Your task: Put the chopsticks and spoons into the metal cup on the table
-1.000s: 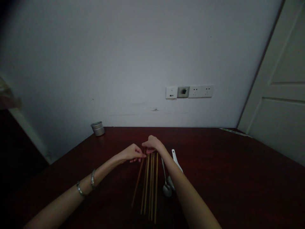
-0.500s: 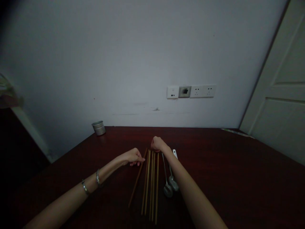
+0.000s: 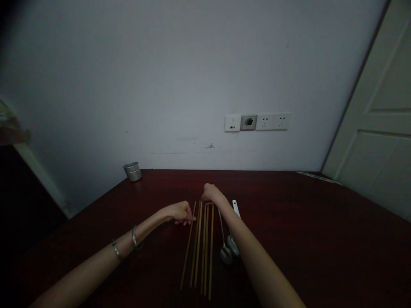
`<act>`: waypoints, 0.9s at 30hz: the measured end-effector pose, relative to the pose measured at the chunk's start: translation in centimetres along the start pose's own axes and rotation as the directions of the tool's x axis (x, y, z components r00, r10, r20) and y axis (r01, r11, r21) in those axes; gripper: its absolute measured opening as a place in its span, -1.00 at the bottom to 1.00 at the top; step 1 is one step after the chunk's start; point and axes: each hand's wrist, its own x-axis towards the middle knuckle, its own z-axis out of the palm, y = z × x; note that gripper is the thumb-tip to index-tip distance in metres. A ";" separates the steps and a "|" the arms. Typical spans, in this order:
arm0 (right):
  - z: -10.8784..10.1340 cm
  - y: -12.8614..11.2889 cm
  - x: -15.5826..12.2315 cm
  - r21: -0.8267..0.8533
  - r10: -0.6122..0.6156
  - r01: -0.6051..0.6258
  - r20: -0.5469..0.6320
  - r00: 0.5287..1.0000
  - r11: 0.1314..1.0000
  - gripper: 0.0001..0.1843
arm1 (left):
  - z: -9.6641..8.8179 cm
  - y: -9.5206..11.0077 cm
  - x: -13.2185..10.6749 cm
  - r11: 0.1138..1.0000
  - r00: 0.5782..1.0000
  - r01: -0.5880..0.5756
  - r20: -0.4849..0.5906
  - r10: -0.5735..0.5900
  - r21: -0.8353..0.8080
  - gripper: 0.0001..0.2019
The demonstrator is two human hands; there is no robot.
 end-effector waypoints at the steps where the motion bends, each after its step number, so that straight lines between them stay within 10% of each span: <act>1: 0.0 -0.2 -0.1 0.020 0.022 -0.022 0.031 0.999 1.000 -0.96 | 0.0 0.0 0.0 1.000 1.000 0.003 -0.014 -0.003 0.001 -0.76; 27: 1.6 -2.0 -1.5 0.066 0.158 -0.176 0.215 0.964 0.982 -0.88 | 1.1 -1.3 0.6 0.996 0.983 -0.075 -0.170 0.065 -0.055 -0.77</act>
